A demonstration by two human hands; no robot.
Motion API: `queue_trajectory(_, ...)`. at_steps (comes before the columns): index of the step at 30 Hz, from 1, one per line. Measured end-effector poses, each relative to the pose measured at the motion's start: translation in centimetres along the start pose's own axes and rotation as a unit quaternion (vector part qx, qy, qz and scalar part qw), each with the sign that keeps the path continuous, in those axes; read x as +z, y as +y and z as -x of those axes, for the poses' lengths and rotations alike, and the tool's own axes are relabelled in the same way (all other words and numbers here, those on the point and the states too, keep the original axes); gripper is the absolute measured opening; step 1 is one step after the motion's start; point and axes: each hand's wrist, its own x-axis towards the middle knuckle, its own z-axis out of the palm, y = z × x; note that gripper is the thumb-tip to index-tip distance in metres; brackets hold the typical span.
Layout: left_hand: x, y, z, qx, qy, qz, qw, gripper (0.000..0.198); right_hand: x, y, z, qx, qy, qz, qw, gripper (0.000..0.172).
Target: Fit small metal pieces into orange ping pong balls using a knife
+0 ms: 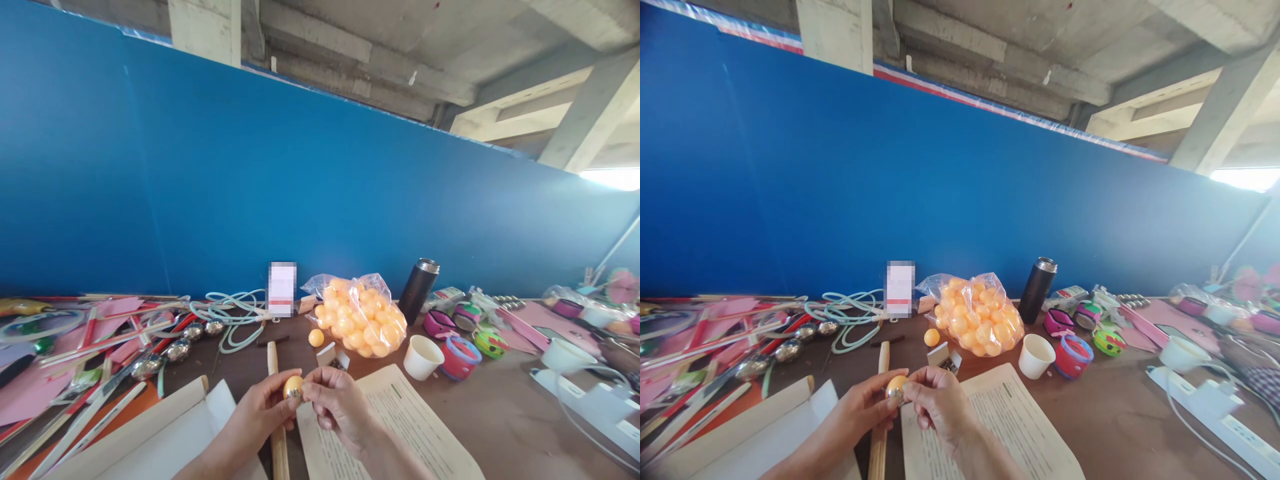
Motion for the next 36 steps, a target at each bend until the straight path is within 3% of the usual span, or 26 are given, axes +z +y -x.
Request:
queue_trajectory(6, 0.0, 0.2, 0.0, 0.009, 0.000, -0.045, 0.999, 0.054, -0.1, 0.2, -0.2, -0.016, -0.002, 0.056, 0.998, 0.021)
queue_trajectory(14, 0.1, 0.8, 0.6, 0.019, -0.001, -0.079, 0.997, 0.049, 0.2, 0.1, 0.1, -0.005, -0.003, 0.048, 0.999, 0.021)
queue_trajectory(36, 0.7, 2.4, 1.2, 0.030, -0.016, -0.100, 0.994, 0.039, 0.5, -0.4, 0.6, -0.006, -0.018, 0.093, 0.996, 0.021)
